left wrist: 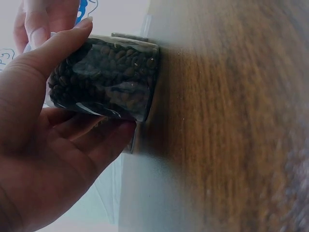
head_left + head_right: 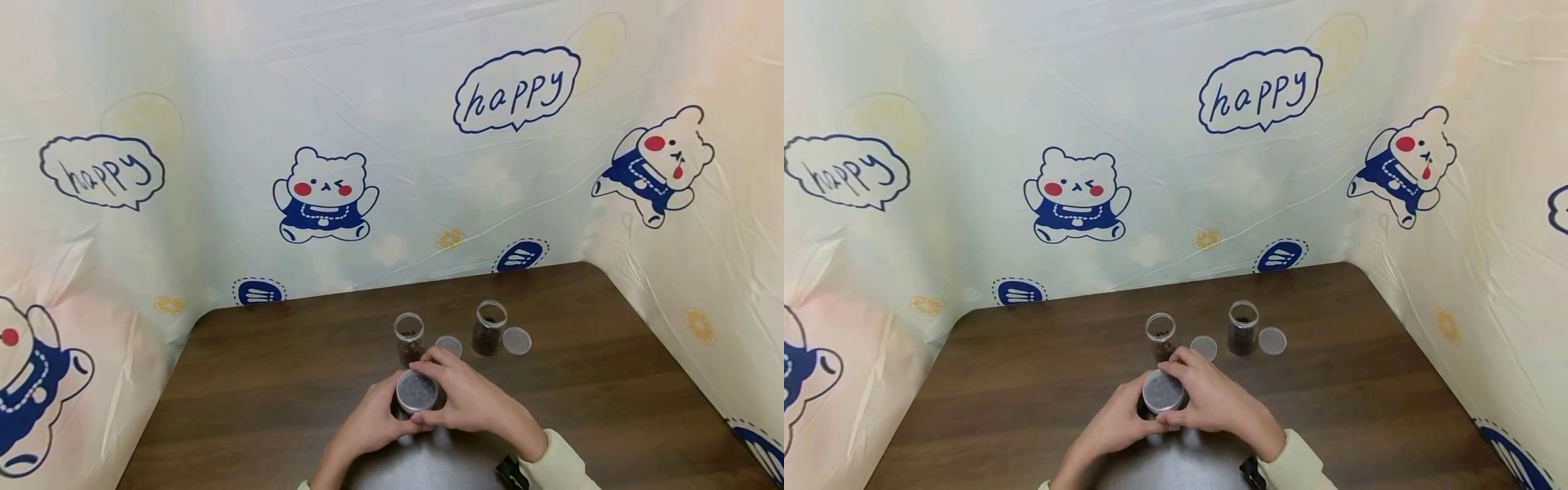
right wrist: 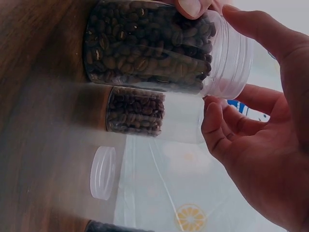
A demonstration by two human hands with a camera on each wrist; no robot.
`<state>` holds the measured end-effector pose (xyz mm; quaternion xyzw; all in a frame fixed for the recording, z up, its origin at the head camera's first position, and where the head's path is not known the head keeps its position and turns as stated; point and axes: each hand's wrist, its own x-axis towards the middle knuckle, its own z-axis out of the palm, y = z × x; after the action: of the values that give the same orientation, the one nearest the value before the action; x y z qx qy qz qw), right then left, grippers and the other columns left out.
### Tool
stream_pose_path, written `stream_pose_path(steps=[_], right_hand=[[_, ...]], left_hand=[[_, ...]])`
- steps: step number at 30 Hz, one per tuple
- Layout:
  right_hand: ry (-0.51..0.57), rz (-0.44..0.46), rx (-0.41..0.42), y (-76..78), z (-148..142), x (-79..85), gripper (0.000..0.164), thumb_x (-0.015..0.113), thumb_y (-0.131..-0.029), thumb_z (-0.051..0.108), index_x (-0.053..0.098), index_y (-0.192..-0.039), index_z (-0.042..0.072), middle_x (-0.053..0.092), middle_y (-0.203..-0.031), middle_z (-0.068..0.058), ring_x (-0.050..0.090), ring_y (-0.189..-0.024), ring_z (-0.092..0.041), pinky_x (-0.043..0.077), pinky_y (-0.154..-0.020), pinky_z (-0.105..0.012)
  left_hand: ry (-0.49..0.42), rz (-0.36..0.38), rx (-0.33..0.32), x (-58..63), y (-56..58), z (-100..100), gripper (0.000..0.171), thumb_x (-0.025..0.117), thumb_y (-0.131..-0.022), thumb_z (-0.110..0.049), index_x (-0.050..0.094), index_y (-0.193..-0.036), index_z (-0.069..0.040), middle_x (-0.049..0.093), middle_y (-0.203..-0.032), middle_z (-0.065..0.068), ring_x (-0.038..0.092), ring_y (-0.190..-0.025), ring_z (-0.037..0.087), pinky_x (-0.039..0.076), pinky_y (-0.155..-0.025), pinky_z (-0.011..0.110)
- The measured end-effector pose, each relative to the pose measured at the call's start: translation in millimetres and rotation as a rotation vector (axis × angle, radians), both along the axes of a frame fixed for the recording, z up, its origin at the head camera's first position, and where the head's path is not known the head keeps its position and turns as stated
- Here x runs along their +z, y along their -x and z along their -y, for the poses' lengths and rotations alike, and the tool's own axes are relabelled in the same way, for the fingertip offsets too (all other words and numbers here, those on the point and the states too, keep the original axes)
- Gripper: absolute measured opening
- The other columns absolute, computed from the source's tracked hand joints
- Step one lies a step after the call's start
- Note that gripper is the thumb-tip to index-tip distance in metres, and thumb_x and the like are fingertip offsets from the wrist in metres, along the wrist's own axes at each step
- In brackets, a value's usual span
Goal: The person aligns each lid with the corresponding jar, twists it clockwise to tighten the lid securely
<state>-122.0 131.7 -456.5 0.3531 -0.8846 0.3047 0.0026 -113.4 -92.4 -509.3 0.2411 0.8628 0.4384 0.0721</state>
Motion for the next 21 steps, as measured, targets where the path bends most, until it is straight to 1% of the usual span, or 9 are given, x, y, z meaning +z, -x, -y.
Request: stream_pose_path(steps=[3,8,15,18,21], right_hand=[[0.005,-0.004,-0.015,-0.9,0.6,-0.1,0.065,0.089,-0.085,0.04,0.066,-0.137,0.009,0.061,-0.123,0.002,0.061,-0.108,-0.01,0.057,-0.093,-0.03],[0.012,0.009,-0.05,-3.3,2.8,-2.3,0.064,0.089,-0.084,0.041,0.068,-0.134,0.008,0.062,-0.12,0.002,0.062,-0.105,-0.01,0.057,-0.092,-0.031],[0.031,0.017,-0.109,-6.9,7.3,-2.9,0.062,0.091,-0.081,0.04,0.069,-0.129,0.009,0.062,-0.114,0.002,0.063,-0.099,-0.01,0.058,-0.087,-0.03],[0.042,0.013,-0.152,-8.6,10.4,-3.5,0.061,0.092,-0.077,0.043,0.069,-0.123,0.011,0.062,-0.111,0.003,0.064,-0.095,-0.011,0.058,-0.083,-0.028],[0.053,0.003,-0.19,-10.2,13.4,-5.0,0.06,0.093,-0.075,0.047,0.068,-0.116,0.012,0.061,-0.107,0.004,0.063,-0.09,-0.01,0.056,-0.08,-0.027]], left_hand=[[0.003,-0.01,0.0,0.2,0.5,-0.2,0.068,0.092,-0.08,-0.04,0.061,-0.138,-0.021,0.073,-0.123,-0.005,0.067,-0.111,0.008,0.056,-0.097,0.029],[0.003,0.0,-0.001,0.6,0.3,0.3,0.068,0.092,-0.081,-0.042,0.062,-0.138,-0.02,0.074,-0.123,-0.005,0.067,-0.111,0.008,0.056,-0.097,0.029],[0.002,-0.019,0.013,1.0,0.2,-0.6,0.067,0.094,-0.078,-0.031,0.064,-0.136,-0.021,0.075,-0.119,-0.005,0.068,-0.107,0.007,0.057,-0.095,0.028],[-0.001,-0.015,0.017,0.7,-0.3,-0.8,0.068,0.095,-0.077,-0.029,0.064,-0.137,-0.021,0.076,-0.118,-0.005,0.068,-0.106,0.006,0.056,-0.094,0.028],[-0.003,-0.012,0.019,0.5,-0.6,-0.8,0.068,0.095,-0.077,-0.03,0.064,-0.137,-0.022,0.076,-0.118,-0.005,0.068,-0.106,0.006,0.056,-0.094,0.028]])
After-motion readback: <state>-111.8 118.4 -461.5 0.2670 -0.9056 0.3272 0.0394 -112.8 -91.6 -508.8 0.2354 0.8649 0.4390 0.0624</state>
